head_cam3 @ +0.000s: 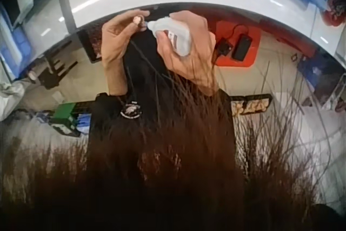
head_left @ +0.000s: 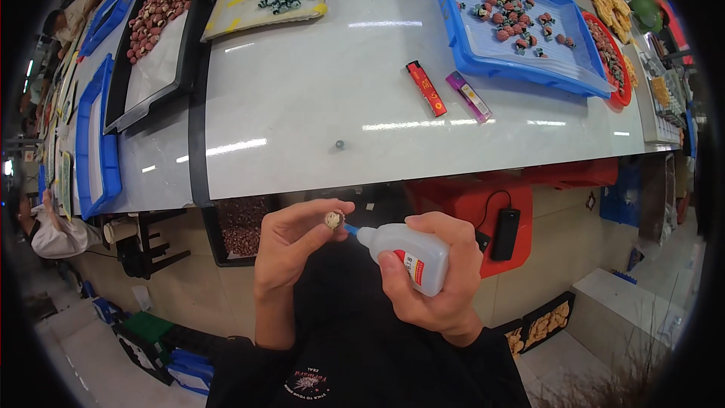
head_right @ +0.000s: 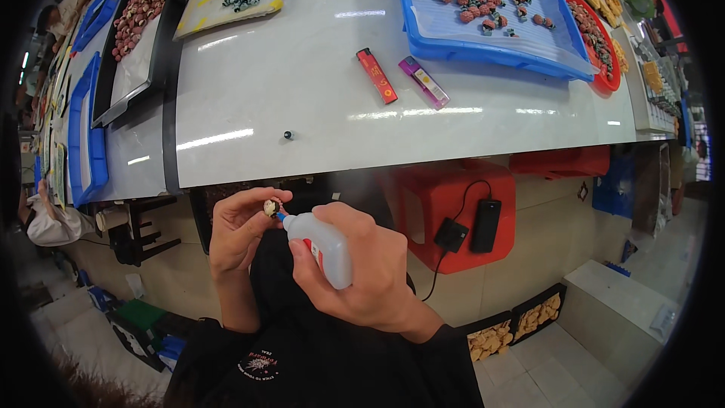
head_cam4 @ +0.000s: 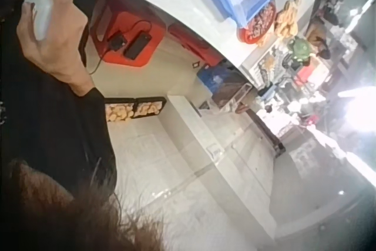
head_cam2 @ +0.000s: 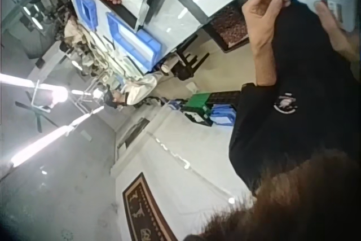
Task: Applying glue and assembling small plastic components at an industrial workbench.
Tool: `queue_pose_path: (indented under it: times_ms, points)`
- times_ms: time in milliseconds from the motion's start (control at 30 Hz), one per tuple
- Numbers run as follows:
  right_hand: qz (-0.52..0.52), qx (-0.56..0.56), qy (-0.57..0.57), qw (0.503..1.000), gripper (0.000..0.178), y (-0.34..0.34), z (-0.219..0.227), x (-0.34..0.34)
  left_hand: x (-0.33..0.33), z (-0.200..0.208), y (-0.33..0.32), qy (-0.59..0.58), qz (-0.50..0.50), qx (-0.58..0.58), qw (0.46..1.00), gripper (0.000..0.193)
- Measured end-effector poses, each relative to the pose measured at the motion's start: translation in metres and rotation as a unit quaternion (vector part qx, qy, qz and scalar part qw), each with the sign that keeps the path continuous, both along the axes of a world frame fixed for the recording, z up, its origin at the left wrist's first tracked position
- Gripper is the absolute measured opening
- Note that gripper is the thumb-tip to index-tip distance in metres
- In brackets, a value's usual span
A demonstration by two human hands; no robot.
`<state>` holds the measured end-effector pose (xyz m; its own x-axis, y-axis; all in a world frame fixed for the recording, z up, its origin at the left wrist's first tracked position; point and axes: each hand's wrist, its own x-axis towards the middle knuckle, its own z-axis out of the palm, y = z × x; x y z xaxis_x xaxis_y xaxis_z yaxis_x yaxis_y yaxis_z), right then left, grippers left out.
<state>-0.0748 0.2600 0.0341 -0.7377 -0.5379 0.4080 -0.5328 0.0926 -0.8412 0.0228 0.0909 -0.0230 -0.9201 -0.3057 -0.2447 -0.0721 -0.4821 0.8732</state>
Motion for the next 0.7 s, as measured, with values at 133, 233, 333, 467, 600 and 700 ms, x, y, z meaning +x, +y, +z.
queue_pose_path:
  times_ms: [133,233,333,467,600,700]
  points:
    - [0.009,0.003,0.005,1.000,0.042,0.0004,0.0007,0.0013,0.0018,-0.0015,0.0006,-0.002,0.008,0.022,1.000,0.035]
    - [0.004,-0.005,0.018,1.000,0.042,-0.0011,0.0005,0.0026,0.0037,-0.0034,-0.0012,-0.001,-0.002,0.011,1.000,0.036]
    - [0.008,-0.017,0.012,1.000,0.042,-0.0027,-0.0015,0.0038,0.0054,-0.0036,-0.0014,-0.004,0.004,0.015,1.000,0.036]
    - [0.009,-0.021,0.017,1.000,0.041,-0.0026,-0.0024,0.0048,0.0064,-0.0042,-0.0012,-0.003,0.005,0.014,1.000,0.036]
    - [0.005,-0.023,0.018,1.000,0.042,-0.0006,0.0002,0.0085,0.0081,-0.0041,-0.0014,0.003,-0.006,0.034,0.999,0.036]
    - [0.001,-0.016,0.035,0.999,0.041,-0.0013,0.0022,0.0064,0.0069,-0.0052,-0.0004,-0.003,0.003,0.048,0.999,0.036]
